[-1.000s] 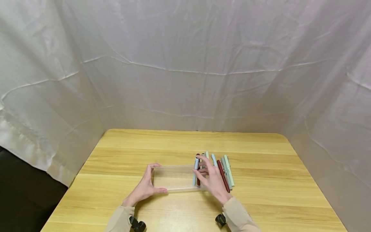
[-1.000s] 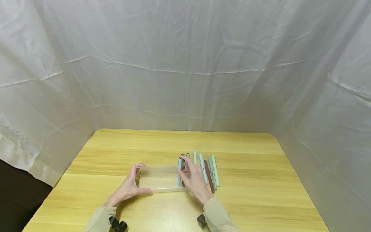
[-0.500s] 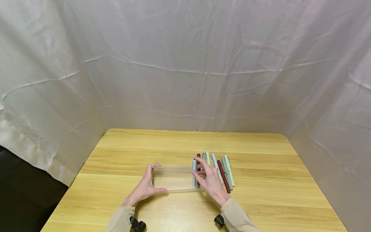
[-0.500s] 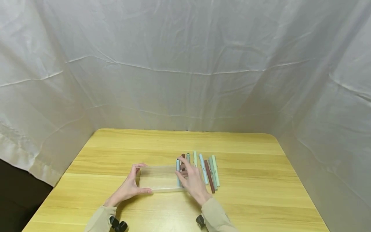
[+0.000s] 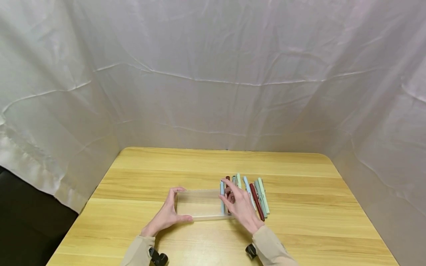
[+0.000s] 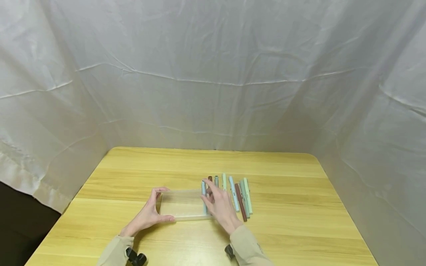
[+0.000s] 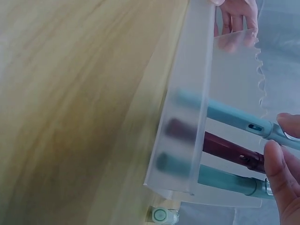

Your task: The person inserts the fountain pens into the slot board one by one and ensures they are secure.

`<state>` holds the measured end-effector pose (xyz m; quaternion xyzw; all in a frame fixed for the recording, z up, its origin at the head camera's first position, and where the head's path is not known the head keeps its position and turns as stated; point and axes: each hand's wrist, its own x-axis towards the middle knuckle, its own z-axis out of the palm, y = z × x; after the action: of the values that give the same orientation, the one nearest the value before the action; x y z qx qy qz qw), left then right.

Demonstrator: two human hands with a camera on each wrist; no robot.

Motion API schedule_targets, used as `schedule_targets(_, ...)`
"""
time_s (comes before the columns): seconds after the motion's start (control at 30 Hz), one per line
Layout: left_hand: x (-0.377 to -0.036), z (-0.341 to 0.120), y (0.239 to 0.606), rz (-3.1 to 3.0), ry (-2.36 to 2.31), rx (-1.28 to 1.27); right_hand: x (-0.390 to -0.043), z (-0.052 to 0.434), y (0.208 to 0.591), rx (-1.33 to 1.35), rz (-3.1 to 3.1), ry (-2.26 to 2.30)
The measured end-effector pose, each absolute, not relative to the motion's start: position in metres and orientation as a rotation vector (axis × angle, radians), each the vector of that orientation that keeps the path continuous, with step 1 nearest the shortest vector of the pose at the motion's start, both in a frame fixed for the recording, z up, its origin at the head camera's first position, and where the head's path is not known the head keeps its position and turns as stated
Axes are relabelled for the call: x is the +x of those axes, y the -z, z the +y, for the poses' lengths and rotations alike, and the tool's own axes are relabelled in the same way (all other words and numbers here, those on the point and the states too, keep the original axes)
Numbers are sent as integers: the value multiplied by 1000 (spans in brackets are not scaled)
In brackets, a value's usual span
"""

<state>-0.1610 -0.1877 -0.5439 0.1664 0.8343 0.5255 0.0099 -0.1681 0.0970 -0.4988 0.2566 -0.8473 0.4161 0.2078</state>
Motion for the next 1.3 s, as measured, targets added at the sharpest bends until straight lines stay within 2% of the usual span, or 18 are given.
schedule_targets(0.4, -161, -188, 544, 2596, -1643, 531, -175, 97, 493, 681, -2417, -1021)
schedule_targets(1.3, -162, -189, 546, 2650, -1623, 587, -179, 97, 489, 621, -2604, -1009)
